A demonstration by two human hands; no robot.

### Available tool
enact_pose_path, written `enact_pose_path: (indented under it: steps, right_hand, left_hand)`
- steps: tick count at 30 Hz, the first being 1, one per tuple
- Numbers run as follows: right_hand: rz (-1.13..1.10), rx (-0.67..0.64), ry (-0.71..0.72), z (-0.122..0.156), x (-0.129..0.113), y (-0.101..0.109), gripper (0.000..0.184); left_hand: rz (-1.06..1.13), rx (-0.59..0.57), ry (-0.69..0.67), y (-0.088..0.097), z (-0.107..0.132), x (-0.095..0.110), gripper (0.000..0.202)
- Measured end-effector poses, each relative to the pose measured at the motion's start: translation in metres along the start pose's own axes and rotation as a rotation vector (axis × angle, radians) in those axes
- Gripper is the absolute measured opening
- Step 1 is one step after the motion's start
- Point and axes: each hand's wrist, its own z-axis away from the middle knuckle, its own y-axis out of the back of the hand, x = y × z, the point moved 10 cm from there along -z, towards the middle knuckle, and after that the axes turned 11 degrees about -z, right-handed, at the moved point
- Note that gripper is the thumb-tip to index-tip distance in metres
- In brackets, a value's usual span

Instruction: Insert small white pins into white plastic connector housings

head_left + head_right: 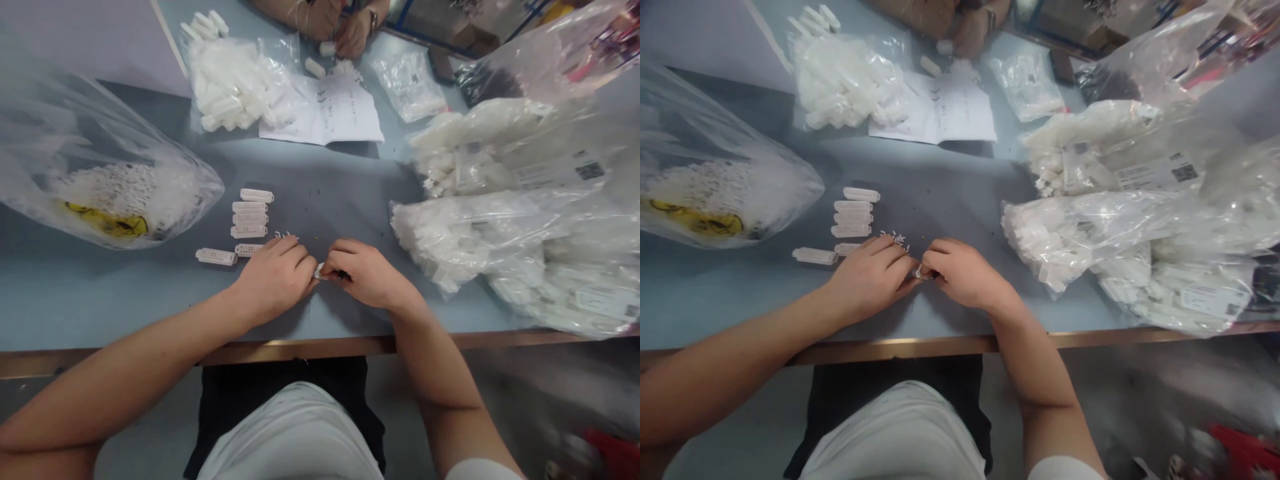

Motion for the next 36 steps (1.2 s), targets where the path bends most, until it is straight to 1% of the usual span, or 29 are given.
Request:
enact_pose_path:
  steps: [7,11,15,17,18,22,25,28,31,36]
  right_hand:
    - [-0.130,-0.001,-0.114,-0.001,0.012,0.001,0.015]
    - [-0.159,-0.003,-0.154,-0.002,0.018,-0.001,0.015]
    - [-0.167,0.008,-0.176,-0.002,0.021,0.002,0.014]
    - [-0.173,0.056,-0.180,0.000,0.024,0.010,0.011]
    - [-0.177,0.101,-0.185,0.001,0.025,0.017,0.010]
    - [-0.197,0.347,-0.220,0.009,0.035,0.045,0.007]
    - [-0.215,0.462,-0.235,0.014,0.039,0.054,0.013]
    - [-0.228,0.529,-0.237,0.017,0.041,0.059,0.018]
    - [-0.240,0.576,-0.231,0.019,0.042,0.062,0.020]
    - [-0.236,0.595,-0.209,0.021,0.042,0.064,0.019]
  left_hand:
    - [-0.064,0.047,-0.044,0.006,0.000,0.007,0.027]
    - [-0.083,0.063,-0.059,0.007,0.000,0.009,0.027]
    - [-0.050,0.037,-0.032,0.004,-0.001,0.005,0.028]
    - [-0.017,0.019,-0.001,0.002,-0.001,0.001,0.027]
    - [-0.007,0.011,0.011,0.002,-0.001,0.000,0.026]
    - [-0.015,-0.014,0.032,-0.001,0.000,-0.004,0.020]
    - [0.016,-0.027,0.040,-0.002,0.003,-0.008,0.017]
    - [0.050,-0.006,0.038,0.001,0.005,-0.013,0.017]
    - [0.027,0.055,-0.023,0.010,0.006,-0.012,0.012]
    - [-0.008,0.089,-0.103,0.016,0.004,-0.008,0.011]
